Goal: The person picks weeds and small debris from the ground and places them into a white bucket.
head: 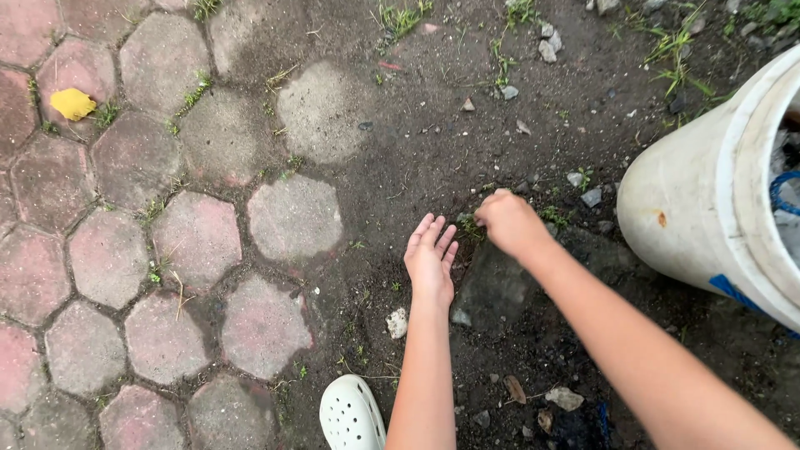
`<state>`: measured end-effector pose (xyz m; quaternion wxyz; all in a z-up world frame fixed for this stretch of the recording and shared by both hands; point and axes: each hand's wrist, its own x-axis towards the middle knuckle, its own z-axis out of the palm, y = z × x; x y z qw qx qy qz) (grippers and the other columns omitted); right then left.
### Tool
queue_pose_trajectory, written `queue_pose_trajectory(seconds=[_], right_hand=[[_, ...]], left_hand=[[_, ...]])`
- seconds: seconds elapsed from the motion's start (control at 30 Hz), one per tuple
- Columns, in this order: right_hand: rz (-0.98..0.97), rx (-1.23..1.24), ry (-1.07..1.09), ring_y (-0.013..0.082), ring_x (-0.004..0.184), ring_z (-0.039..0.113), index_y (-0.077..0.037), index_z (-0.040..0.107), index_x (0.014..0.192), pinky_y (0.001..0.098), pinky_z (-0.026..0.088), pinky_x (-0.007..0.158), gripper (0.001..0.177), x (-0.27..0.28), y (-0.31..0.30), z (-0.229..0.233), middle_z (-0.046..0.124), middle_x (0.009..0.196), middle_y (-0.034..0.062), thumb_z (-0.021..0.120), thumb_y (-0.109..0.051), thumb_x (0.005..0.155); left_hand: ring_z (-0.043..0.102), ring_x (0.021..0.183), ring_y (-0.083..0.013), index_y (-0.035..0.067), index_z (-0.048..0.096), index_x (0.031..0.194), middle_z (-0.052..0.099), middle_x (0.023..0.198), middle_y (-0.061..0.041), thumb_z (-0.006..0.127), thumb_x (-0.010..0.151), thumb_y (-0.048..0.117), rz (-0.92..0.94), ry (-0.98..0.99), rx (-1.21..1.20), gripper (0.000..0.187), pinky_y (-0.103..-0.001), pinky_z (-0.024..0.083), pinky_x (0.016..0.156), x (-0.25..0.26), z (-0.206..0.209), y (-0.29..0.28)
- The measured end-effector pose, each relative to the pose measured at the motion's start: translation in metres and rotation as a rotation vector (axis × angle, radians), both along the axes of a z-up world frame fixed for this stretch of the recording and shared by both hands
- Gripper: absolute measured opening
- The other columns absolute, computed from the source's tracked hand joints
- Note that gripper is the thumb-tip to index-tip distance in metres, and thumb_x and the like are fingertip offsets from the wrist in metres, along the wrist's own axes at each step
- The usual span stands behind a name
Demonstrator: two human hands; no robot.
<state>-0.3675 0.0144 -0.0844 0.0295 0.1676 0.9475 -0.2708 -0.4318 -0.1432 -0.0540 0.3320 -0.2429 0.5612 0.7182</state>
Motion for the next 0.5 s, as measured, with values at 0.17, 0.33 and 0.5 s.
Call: queue_pose_trajectory(seconds=[0.17, 0.33, 0.5], right_hand=[[-0.041, -0.082, 0.175, 0.0248, 0.092, 0.071, -0.006, 0.081, 0.089, 0.0374, 0.058, 0.092, 0.020, 0.002, 0.007, -0.005, 0.079, 0.092, 0.0075, 0.068, 0.004, 0.078], [-0.155, -0.145, 0.243, 0.0255, 0.088, 0.071, -0.006, 0.081, 0.087, 0.0383, 0.058, 0.088, 0.012, 0.007, 0.005, -0.009, 0.079, 0.092, 0.0084, 0.071, -0.001, 0.085], [-0.381, -0.331, 0.311, 0.0178, 0.094, 0.077, -0.012, 0.081, 0.087, 0.0310, 0.060, 0.086, 0.023, -0.001, 0.026, -0.008, 0.079, 0.097, 0.0056, 0.065, 0.000, 0.099]], left_hand=[[0.068, 0.111, -0.0161, 0.009, 0.057, 0.142, 0.069, 0.131, -0.004, 0.060, 0.098, 0.018, 0.021, -0.019, -0.014, 0.045, -0.033, 0.053, 0.090, -0.001, 0.003, -0.007], [0.068, 0.111, -0.0169, 0.008, 0.057, 0.142, 0.068, 0.132, -0.005, 0.060, 0.098, 0.019, 0.030, 0.001, -0.009, 0.045, -0.033, 0.053, 0.091, -0.007, -0.001, -0.017], [0.068, 0.112, -0.0171, 0.008, 0.057, 0.141, 0.068, 0.133, -0.006, 0.061, 0.098, 0.019, 0.009, 0.014, -0.009, 0.044, -0.032, 0.054, 0.091, -0.010, -0.002, -0.022]])
